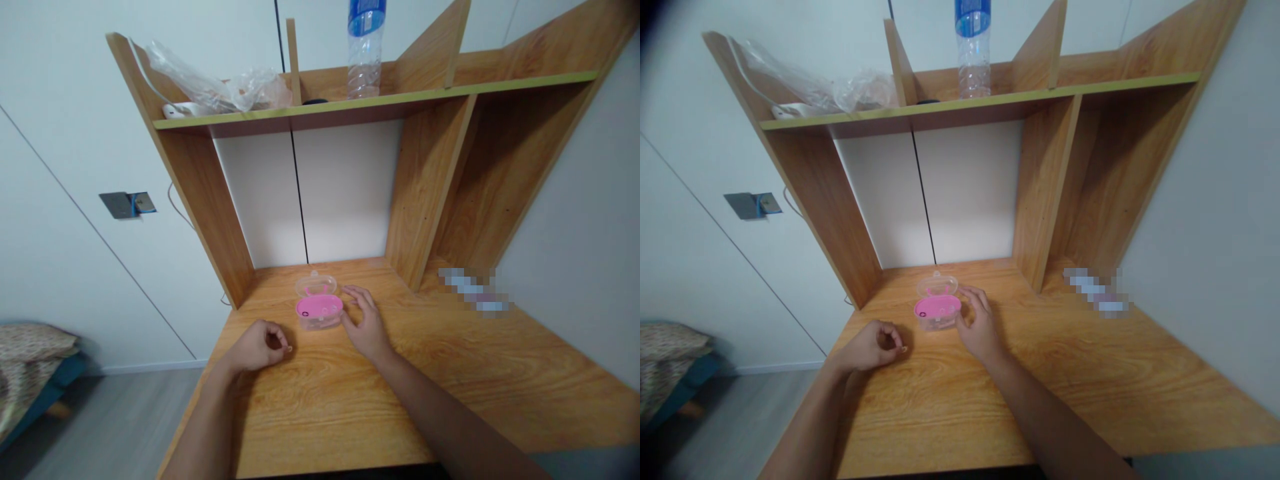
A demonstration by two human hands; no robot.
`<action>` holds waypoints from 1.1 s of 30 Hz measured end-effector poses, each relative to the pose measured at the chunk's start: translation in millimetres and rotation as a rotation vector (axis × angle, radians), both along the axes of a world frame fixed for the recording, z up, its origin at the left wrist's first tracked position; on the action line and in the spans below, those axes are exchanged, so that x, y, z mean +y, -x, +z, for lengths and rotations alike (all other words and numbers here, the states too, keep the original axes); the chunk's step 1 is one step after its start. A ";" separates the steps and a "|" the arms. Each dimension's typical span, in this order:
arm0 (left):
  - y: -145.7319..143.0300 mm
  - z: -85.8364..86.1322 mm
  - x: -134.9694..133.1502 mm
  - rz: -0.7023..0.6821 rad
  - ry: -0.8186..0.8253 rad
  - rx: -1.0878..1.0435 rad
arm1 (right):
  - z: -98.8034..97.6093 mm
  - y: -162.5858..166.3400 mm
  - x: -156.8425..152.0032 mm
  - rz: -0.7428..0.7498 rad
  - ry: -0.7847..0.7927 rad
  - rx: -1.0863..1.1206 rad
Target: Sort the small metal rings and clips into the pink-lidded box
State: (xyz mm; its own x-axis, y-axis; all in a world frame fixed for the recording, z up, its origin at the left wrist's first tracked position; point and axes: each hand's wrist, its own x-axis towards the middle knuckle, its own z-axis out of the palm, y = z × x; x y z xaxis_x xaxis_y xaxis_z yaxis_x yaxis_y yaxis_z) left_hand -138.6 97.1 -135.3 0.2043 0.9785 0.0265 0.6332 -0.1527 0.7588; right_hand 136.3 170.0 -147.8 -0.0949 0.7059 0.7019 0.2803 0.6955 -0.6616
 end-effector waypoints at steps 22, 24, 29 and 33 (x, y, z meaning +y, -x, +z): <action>-69.5 -20.5 10.6 0.073 -0.091 -0.567 | -2.5 -0.7 -15.5 0.461 -0.112 -0.420; -69.3 -20.1 10.8 0.078 -0.089 -0.560 | -3.3 -0.3 -14.7 0.458 -0.116 -0.416; -67.8 -19.6 10.4 0.095 -0.133 -0.532 | -7.6 -0.2 -11.1 0.412 -0.106 -0.392; -67.9 -16.2 7.5 0.058 -0.184 -0.423 | -9.9 -1.0 -9.1 0.352 -0.058 -0.365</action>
State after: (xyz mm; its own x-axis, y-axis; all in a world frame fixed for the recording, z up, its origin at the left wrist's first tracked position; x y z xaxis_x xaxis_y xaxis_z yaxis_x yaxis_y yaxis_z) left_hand -70.7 104.6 -151.5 0.0833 0.9593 0.2697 0.2853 -0.2822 0.9159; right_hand 137.3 160.9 -157.7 -0.5665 0.5476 0.6158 0.2276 0.8222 -0.5217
